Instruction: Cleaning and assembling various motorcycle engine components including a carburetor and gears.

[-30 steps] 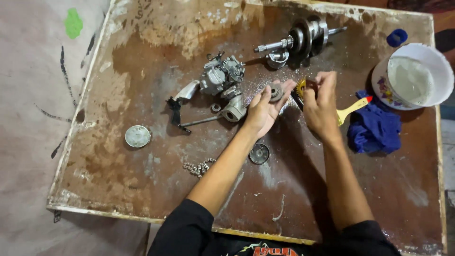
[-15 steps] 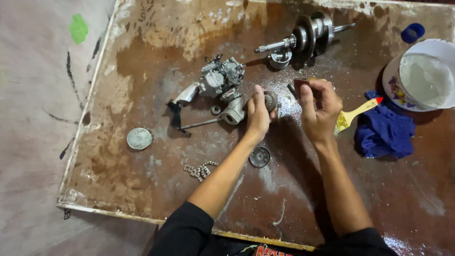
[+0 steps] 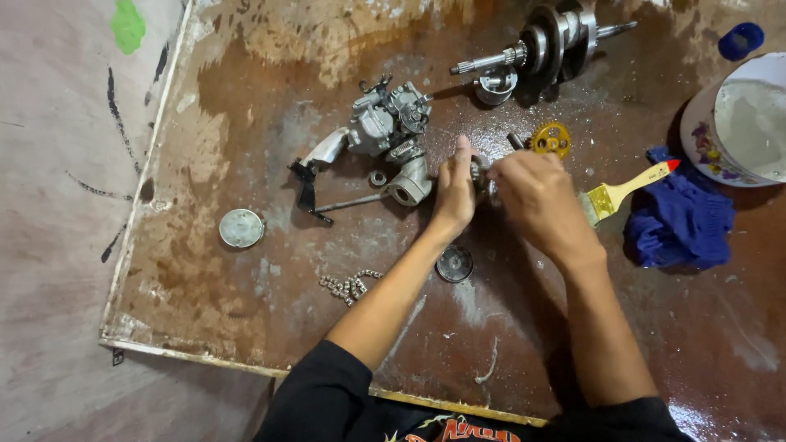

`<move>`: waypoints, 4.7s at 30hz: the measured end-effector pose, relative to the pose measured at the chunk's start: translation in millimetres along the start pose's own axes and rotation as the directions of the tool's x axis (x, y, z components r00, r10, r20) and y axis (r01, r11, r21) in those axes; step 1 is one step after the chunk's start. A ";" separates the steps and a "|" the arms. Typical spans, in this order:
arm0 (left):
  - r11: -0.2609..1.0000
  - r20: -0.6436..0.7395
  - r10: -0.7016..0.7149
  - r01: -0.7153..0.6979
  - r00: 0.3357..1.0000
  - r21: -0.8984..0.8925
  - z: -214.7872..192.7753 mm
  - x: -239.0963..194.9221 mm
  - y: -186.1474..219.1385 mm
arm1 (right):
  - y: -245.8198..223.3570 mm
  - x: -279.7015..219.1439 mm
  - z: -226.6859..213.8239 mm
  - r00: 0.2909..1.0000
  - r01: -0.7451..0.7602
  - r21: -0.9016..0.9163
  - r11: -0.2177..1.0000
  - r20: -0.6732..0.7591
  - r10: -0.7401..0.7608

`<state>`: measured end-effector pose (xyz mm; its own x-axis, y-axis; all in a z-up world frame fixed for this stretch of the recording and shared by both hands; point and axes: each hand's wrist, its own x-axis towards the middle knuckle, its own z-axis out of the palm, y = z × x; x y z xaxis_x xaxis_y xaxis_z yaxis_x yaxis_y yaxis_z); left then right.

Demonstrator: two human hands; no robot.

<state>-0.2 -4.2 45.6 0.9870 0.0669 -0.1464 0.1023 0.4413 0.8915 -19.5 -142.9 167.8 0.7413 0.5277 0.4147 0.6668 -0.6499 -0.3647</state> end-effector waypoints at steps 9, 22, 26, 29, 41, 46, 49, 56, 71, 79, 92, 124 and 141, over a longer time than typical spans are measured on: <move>0.998 -0.015 0.027 -0.026 1.000 0.049 3.0 -1.7 5.0 | -2.5 0.3 -23.7 0.987 -0.135 0.052 0.989 0.094 0.130; 0.999 -0.018 0.029 -0.029 0.999 0.017 7.8 -5.7 20.5 | 10.4 -0.3 7.3 0.972 -0.224 0.281 0.933 -0.006 0.235; 0.993 -0.011 0.001 -0.003 1.000 -0.119 7.4 -4.6 18.5 | 15.3 -2.8 17.9 0.914 -0.346 0.477 0.808 -0.023 0.406; 0.993 -0.020 -0.027 0.025 0.999 -0.113 9.1 -8.3 22.3 | 16.5 -4.7 25.2 0.946 -0.234 0.433 0.870 -0.105 0.306; 0.991 -0.050 -0.028 0.022 0.998 -0.133 9.8 -10.3 20.7 | 9.9 -3.4 36.4 0.969 -0.158 0.373 0.914 -0.121 0.217; 0.991 -0.023 -0.015 0.011 1.000 -0.134 6.7 -4.0 16.3 | 22.0 -5.6 51.3 0.972 -0.134 0.318 0.939 -0.144 0.188; 0.987 -0.031 -0.010 0.005 0.999 -0.163 6.0 -7.8 13.7 | 18.7 -8.0 48.8 0.973 -0.123 0.344 0.931 -0.141 0.181; 0.986 -0.025 -0.025 0.020 0.999 -0.168 5.6 -6.9 15.0 | 26.2 -9.0 50.2 0.983 -0.093 0.420 0.903 -0.108 0.151; 0.998 0.005 -0.016 0.016 1.000 -0.064 9.9 -12.8 33.0 | 28.3 -13.8 47.3 0.927 -0.208 0.667 0.716 -0.098 0.361; 0.980 0.014 -0.033 0.035 0.999 -0.194 2.1 -2.9 14.6 | 33.1 -11.1 40.9 0.983 -0.109 0.368 0.923 -0.097 0.155; 0.988 -0.012 -0.045 0.043 0.999 -0.147 4.5 -6.0 21.2 | 45.1 -16.5 50.4 0.977 -0.078 0.482 0.872 -0.138 0.164; 0.994 0.190 -0.029 0.048 0.981 -0.096 10.1 -13.3 35.6 | 62.9 -23.2 64.6 0.888 -0.114 0.879 0.464 -0.119 0.444; 0.981 0.122 0.032 -0.008 0.992 -0.192 7.6 -7.8 20.5 | 43.3 -13.1 40.3 0.899 -0.303 0.860 0.412 0.113 0.424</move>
<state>-4.8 -2.5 68.2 0.9975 -0.0287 -0.0640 0.0683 0.6040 0.7940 2.8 -155.9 112.9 0.9575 0.2607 0.1236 0.1163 0.0430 -0.9923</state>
